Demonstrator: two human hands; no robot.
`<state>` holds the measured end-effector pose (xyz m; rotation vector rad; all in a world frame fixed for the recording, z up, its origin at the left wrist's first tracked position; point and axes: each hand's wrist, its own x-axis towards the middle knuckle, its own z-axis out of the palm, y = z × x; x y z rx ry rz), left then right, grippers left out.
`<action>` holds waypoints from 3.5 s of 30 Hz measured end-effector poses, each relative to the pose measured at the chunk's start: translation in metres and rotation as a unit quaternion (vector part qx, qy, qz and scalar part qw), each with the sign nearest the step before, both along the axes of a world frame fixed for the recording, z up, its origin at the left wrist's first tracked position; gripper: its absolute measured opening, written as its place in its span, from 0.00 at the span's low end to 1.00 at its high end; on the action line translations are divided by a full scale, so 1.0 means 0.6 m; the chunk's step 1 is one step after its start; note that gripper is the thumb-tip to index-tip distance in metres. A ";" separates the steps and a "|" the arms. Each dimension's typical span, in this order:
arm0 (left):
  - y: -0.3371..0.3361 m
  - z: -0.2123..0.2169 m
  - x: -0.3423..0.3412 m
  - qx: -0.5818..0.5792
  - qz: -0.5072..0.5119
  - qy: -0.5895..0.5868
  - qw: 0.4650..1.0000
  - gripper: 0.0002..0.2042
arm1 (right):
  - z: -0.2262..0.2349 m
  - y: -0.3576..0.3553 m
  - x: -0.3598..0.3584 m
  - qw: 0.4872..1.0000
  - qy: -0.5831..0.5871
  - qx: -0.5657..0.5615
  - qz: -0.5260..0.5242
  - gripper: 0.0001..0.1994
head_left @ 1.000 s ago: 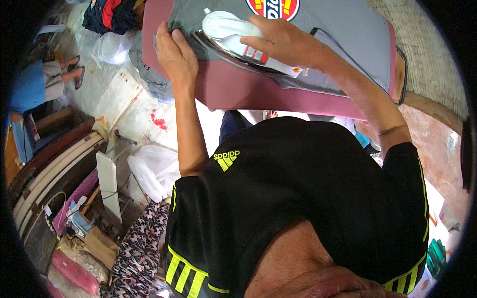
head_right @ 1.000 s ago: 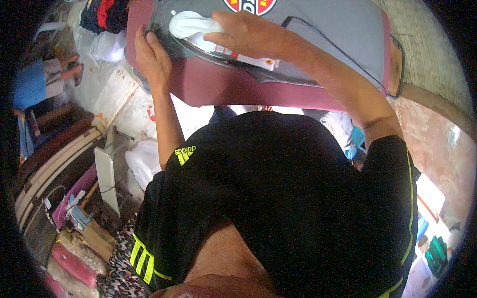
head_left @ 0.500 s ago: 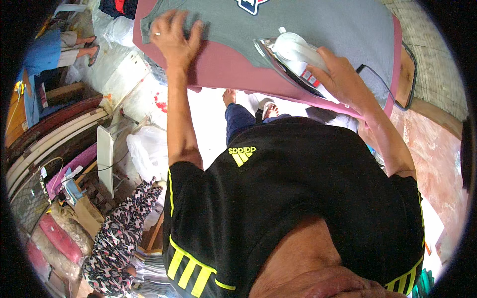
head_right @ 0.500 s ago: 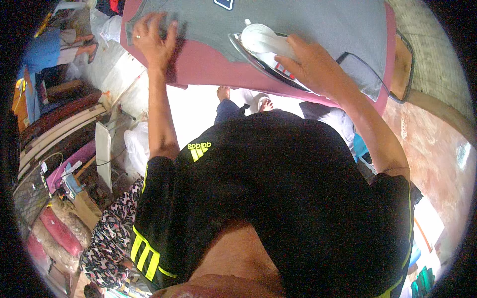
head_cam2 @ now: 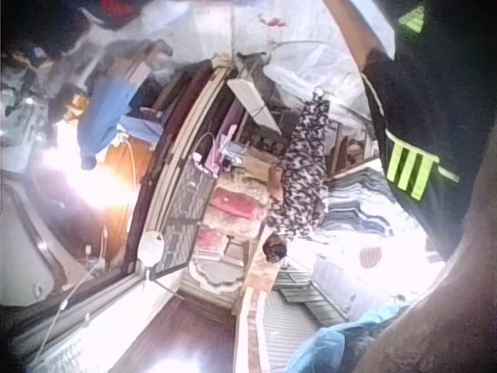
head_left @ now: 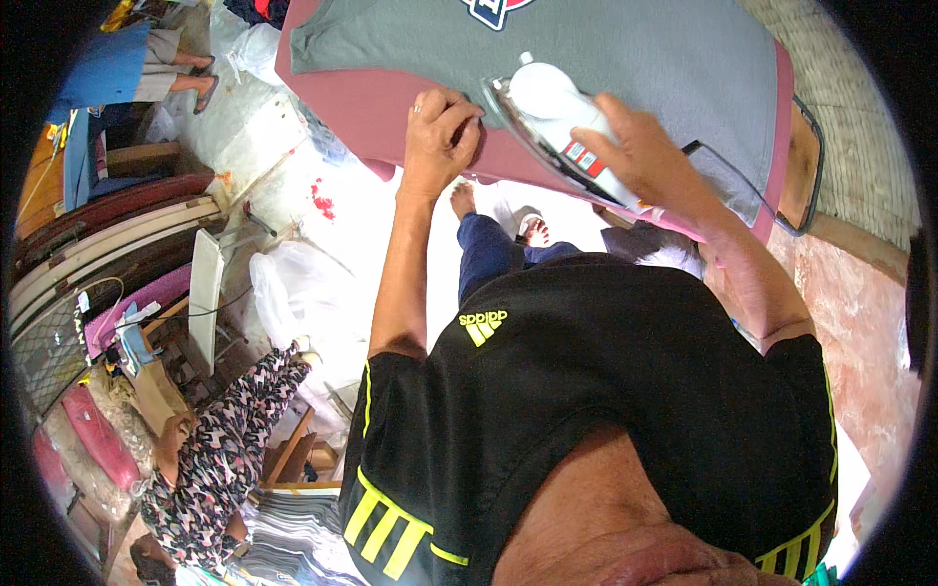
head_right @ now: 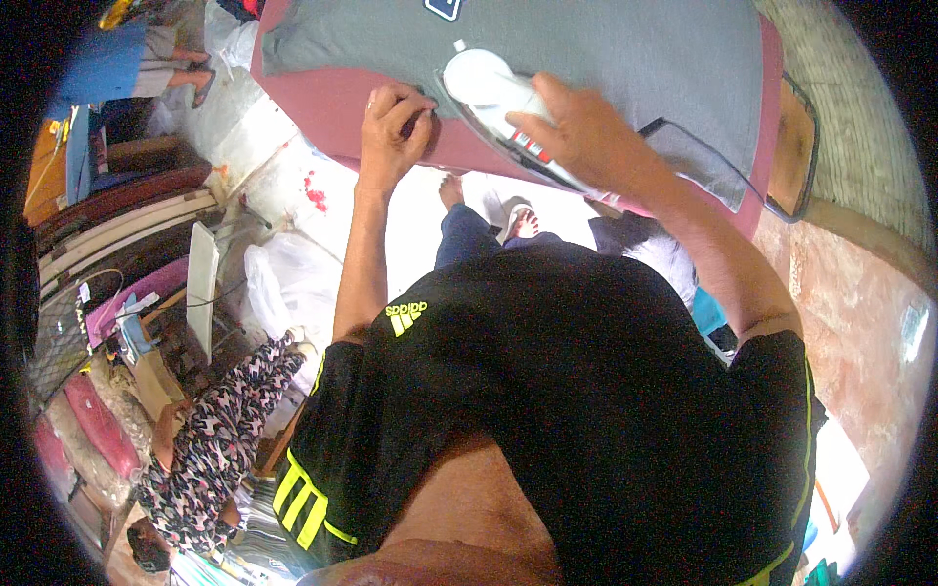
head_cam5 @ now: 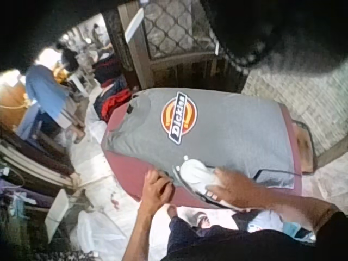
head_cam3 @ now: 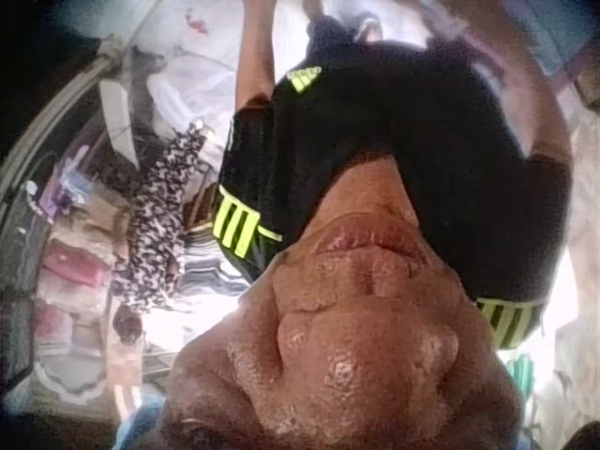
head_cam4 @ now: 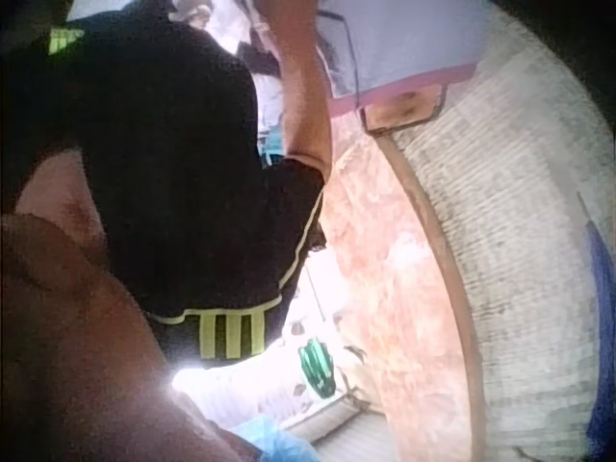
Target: The person irons a grey Dickies t-shirt on a pink ironing board using a white electric iron. They smooth the fabric with their hands, iron the front and back, and flip the shirt to ensure all areas are pressed. The person folds the shirt at the end of the process.
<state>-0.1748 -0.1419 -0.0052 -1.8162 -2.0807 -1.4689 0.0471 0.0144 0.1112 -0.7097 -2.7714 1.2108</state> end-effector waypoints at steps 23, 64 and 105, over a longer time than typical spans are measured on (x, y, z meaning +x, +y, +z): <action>0.221 0.035 0.033 -0.153 -0.003 0.177 0.972 0.34 | -0.030 0.424 -0.147 0.923 0.062 0.235 -0.300 0.22; 0.237 0.044 0.377 -0.229 -0.226 0.181 0.929 0.39 | -0.013 0.390 0.282 0.931 0.100 0.291 -0.195 0.18; 0.499 0.085 0.382 0.015 -0.316 0.178 0.932 0.13 | 0.006 0.375 0.585 0.867 0.067 -0.026 -0.492 0.18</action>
